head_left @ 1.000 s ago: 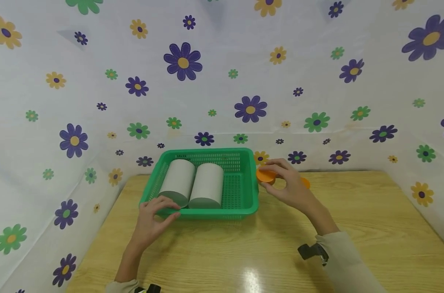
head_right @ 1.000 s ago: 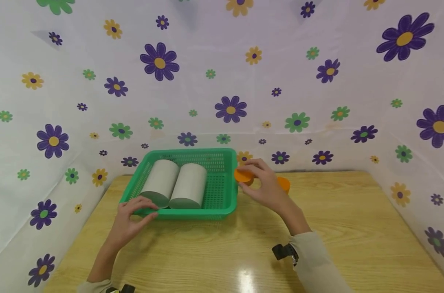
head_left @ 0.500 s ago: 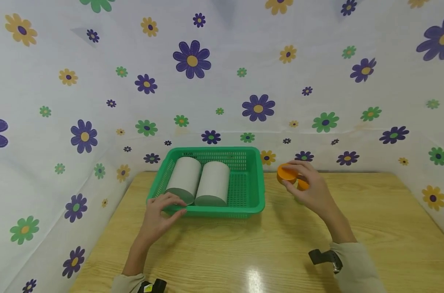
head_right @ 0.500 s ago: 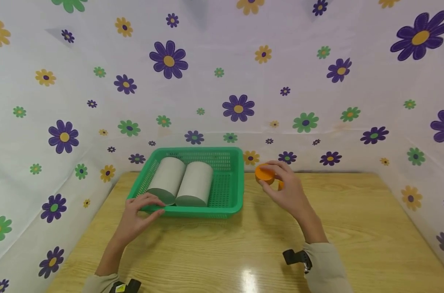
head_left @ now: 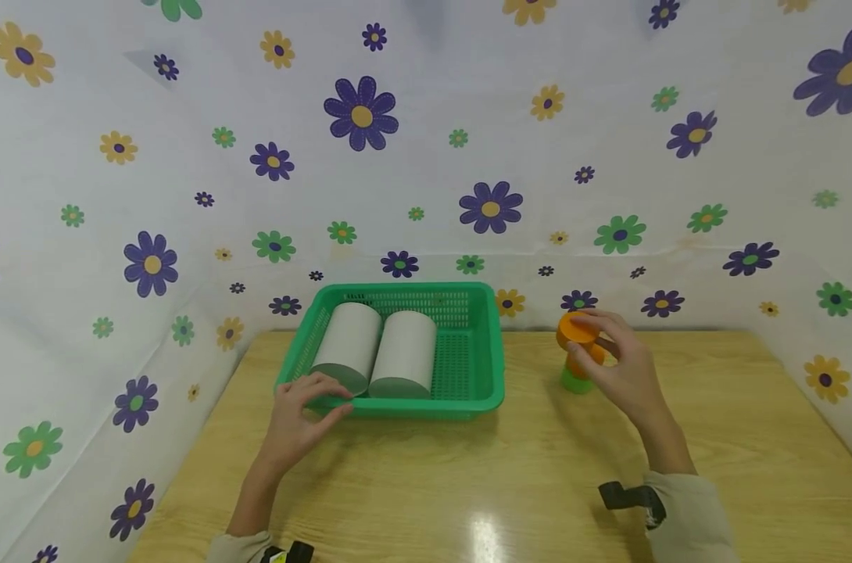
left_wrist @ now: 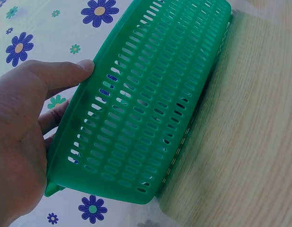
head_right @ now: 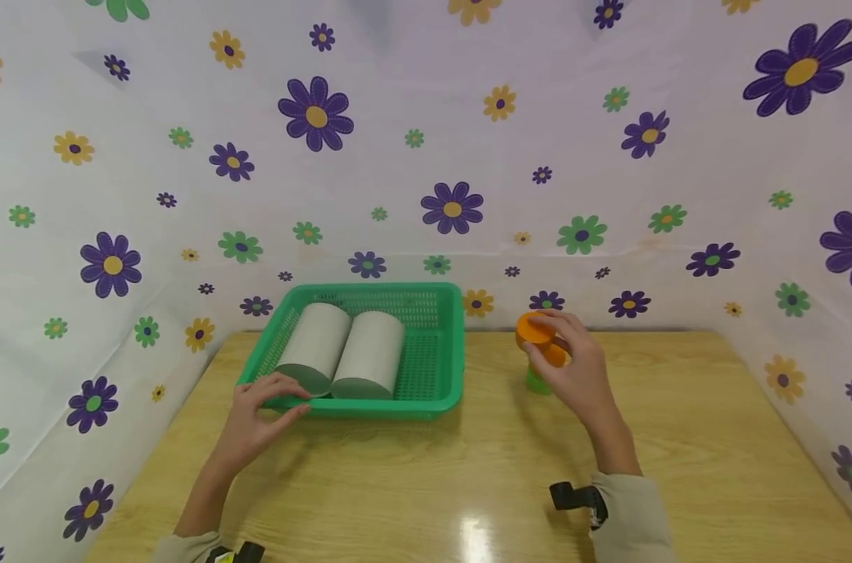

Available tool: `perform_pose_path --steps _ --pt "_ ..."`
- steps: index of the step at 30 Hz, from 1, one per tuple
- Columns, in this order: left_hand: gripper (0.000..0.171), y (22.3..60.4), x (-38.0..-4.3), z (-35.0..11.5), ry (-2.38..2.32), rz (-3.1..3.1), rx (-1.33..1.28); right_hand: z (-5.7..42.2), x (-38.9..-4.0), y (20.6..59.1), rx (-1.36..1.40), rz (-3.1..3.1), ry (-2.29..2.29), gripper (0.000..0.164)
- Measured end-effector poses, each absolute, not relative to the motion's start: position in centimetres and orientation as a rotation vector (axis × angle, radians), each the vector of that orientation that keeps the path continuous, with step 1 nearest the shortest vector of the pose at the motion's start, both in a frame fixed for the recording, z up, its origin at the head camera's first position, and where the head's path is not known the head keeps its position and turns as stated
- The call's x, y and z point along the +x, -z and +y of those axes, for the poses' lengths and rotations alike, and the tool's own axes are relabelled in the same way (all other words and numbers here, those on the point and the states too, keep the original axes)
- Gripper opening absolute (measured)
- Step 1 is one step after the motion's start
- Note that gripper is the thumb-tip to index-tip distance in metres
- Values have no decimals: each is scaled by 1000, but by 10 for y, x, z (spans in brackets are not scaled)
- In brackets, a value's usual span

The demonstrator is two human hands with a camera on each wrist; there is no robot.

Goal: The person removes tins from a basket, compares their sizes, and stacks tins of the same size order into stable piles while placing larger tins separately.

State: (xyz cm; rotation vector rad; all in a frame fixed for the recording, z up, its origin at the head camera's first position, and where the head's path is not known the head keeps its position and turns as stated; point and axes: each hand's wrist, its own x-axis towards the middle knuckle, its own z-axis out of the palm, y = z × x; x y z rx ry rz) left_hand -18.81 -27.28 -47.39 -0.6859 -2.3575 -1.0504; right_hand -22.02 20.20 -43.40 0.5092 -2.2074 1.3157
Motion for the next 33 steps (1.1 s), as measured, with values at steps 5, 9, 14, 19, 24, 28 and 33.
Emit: perform_pose_path --steps 5,9,14,19,24,28,33 --pt "24 474 -187 -273 1058 -2380 -666 203 -208 423 480 -2187 -1328 36" --pt "23 474 -188 -274 1073 -2392 -666 210 -215 435 467 -2164 -1327 35" --pt "23 473 -187 -274 1057 -2399 -657 222 -228 456 454 -2175 -1300 36" --pt "24 474 -187 -272 1059 -2383 -661 229 -232 466 424 -2217 -1267 36" --pt "23 474 -187 -272 1056 -2375 -662 231 -233 469 409 -2222 -1275 35" --pt "22 475 -186 -272 1054 -2387 -647 231 -235 472 400 -2245 -1260 35" --pt "24 475 -187 -271 1056 -2379 -657 232 -235 476 377 -2266 -1250 35"
